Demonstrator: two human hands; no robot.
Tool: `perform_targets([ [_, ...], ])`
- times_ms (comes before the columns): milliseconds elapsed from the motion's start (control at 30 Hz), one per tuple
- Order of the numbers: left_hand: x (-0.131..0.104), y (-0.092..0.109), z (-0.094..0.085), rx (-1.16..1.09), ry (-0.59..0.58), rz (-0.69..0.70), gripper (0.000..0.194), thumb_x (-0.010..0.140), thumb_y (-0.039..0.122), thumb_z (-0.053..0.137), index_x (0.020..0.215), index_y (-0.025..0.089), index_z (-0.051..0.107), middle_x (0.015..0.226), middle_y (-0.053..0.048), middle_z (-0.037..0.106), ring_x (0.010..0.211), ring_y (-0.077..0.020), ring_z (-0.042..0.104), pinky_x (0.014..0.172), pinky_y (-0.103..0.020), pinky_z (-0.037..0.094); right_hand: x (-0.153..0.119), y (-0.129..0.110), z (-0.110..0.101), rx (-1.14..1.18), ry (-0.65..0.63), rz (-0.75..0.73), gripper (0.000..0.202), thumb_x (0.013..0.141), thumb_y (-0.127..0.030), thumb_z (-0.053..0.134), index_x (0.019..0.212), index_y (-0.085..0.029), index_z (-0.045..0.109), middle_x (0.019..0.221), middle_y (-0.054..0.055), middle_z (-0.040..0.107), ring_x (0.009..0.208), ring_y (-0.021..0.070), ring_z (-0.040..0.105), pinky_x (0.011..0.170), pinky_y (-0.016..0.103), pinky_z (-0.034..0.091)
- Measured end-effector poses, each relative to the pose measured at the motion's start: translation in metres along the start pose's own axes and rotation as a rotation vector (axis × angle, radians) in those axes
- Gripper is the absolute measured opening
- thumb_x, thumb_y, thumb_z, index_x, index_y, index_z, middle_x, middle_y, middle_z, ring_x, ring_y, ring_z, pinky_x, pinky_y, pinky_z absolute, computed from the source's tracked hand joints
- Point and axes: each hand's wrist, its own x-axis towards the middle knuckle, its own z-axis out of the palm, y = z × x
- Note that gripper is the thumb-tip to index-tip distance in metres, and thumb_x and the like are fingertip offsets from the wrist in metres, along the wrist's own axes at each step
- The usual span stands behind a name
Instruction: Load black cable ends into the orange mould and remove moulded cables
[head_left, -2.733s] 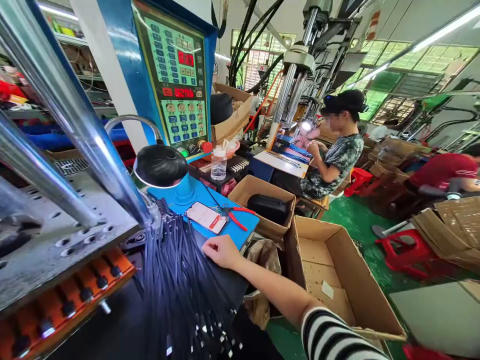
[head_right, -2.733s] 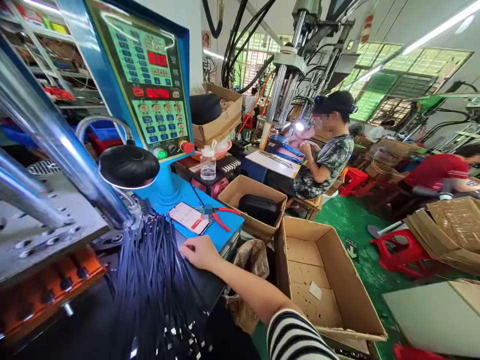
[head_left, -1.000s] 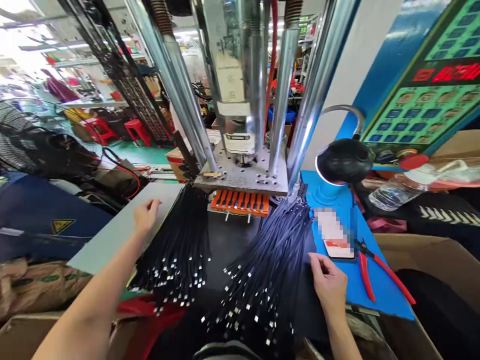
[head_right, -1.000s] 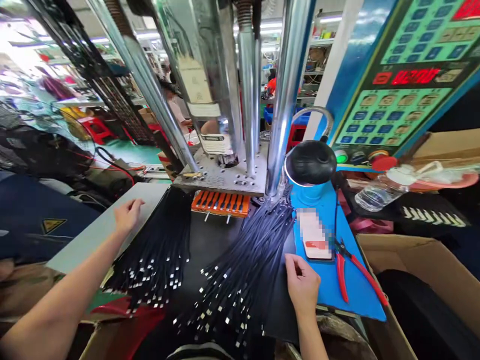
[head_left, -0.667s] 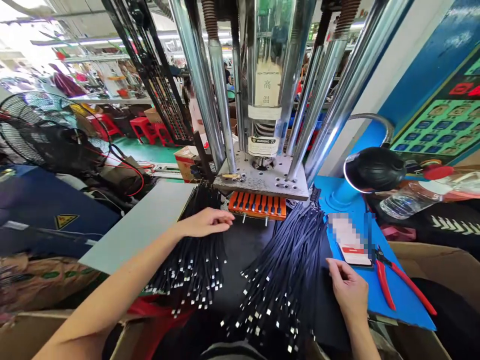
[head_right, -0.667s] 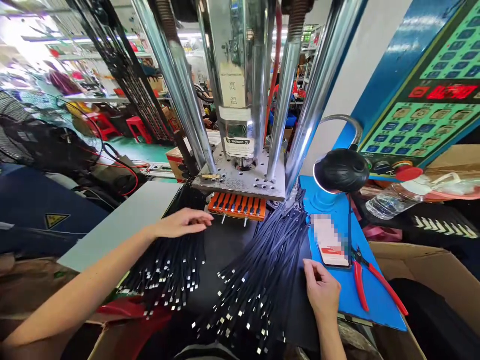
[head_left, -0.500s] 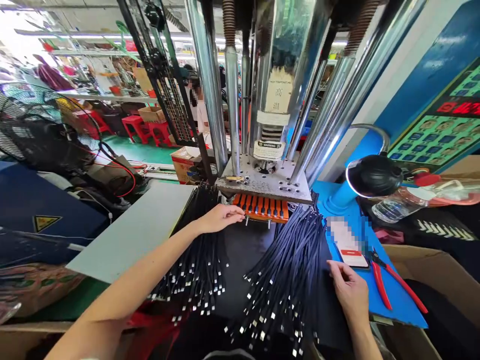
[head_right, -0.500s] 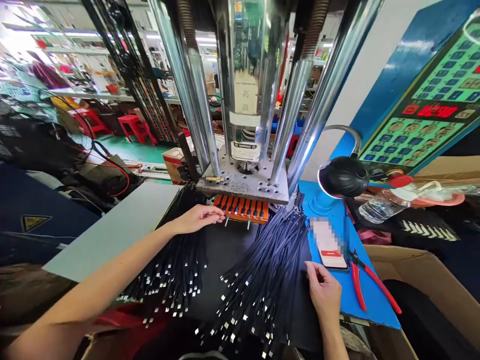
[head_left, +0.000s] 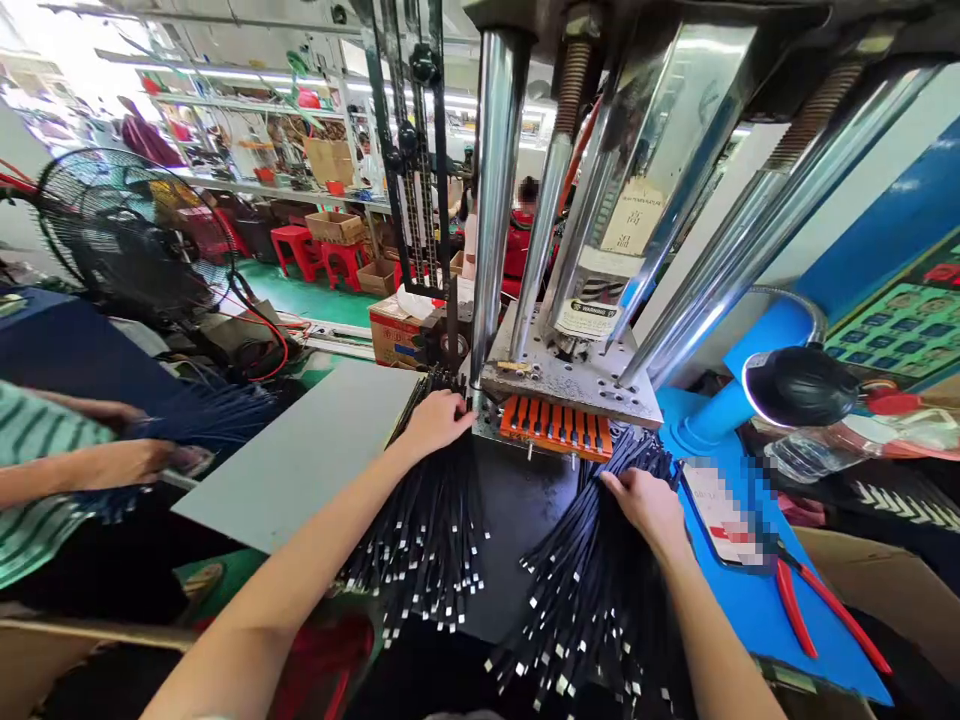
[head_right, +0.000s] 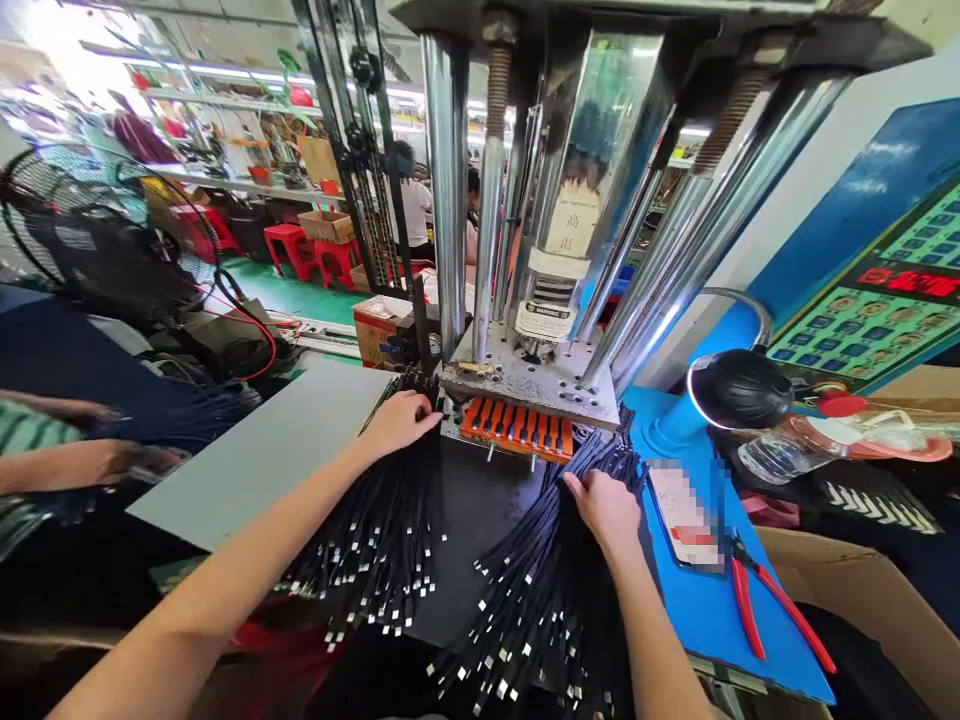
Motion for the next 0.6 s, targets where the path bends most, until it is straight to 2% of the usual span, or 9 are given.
perform_targets([
  [100,0.007,0.011,0.017,0.124,0.025,-0.100,0.042,0.085,0.043,0.060,0.100,0.005,0.067,0.111,-0.025,0.059,0.114,-0.0392,0.050,0.092,-0.047,0.044,0.008,-0.009,0.009,0.136,-0.002,0.036,0.032,0.090,-0.046,0.052,0.077,-0.019,0.065,0.079,0.012,0.067,0.080,0.0285,0.065,0.064,0.032,0.043],
  [200,0.018,0.012,0.029,0.154,0.009,-0.183,0.039,0.086,0.029,0.055,0.110,-0.001,0.064,0.115,-0.029,0.056,0.114,-0.0398,0.050,0.089,-0.047,0.045,0.006,-0.001,0.015,0.584,0.121,0.031,0.037,0.084,-0.052,0.055,0.067,-0.020,0.055,0.062,0.005,0.060,0.062,0.0222,0.059,0.055,0.029,0.040],
  [300,0.028,0.000,0.029,0.116,-0.012,-0.234,0.032,0.086,0.017,0.048,0.107,0.000,0.065,0.110,-0.028,0.061,0.110,-0.0375,0.055,0.087,-0.045,0.046,-0.008,0.006,0.005,1.124,0.318,0.054,0.045,0.079,-0.064,0.058,0.073,-0.020,0.050,0.056,-0.001,0.053,0.047,0.0144,0.046,0.045,0.024,0.035],
  [367,0.030,-0.009,0.021,0.073,-0.008,-0.262,0.030,0.086,0.017,0.046,0.101,0.003,0.068,0.105,-0.025,0.064,0.106,-0.0356,0.059,0.087,-0.044,0.047,-0.022,0.003,-0.011,1.304,0.414,0.030,0.046,0.078,-0.065,0.062,0.083,-0.019,0.054,0.057,-0.003,0.052,0.044,0.0112,0.039,0.041,0.022,0.030],
  [467,0.025,-0.017,0.001,-0.010,0.031,-0.245,0.030,0.087,0.016,0.041,0.101,0.010,0.067,0.099,-0.017,0.068,0.098,-0.0270,0.064,0.088,-0.037,0.049,-0.046,-0.017,-0.041,1.317,0.412,-0.142,0.040,0.086,-0.056,0.061,0.095,-0.017,0.061,0.054,-0.005,0.048,0.045,0.0104,0.038,0.042,0.020,0.028],
  [600,0.011,-0.009,-0.026,-0.126,0.070,-0.112,0.032,0.089,0.017,0.033,0.108,0.015,0.060,0.096,-0.006,0.069,0.087,-0.0158,0.067,0.076,-0.025,0.052,-0.070,-0.060,-0.068,1.147,0.166,-0.505,0.029,0.092,-0.044,0.055,0.091,-0.016,0.065,0.052,-0.004,0.049,0.046,0.0115,0.045,0.047,0.021,0.034],
])
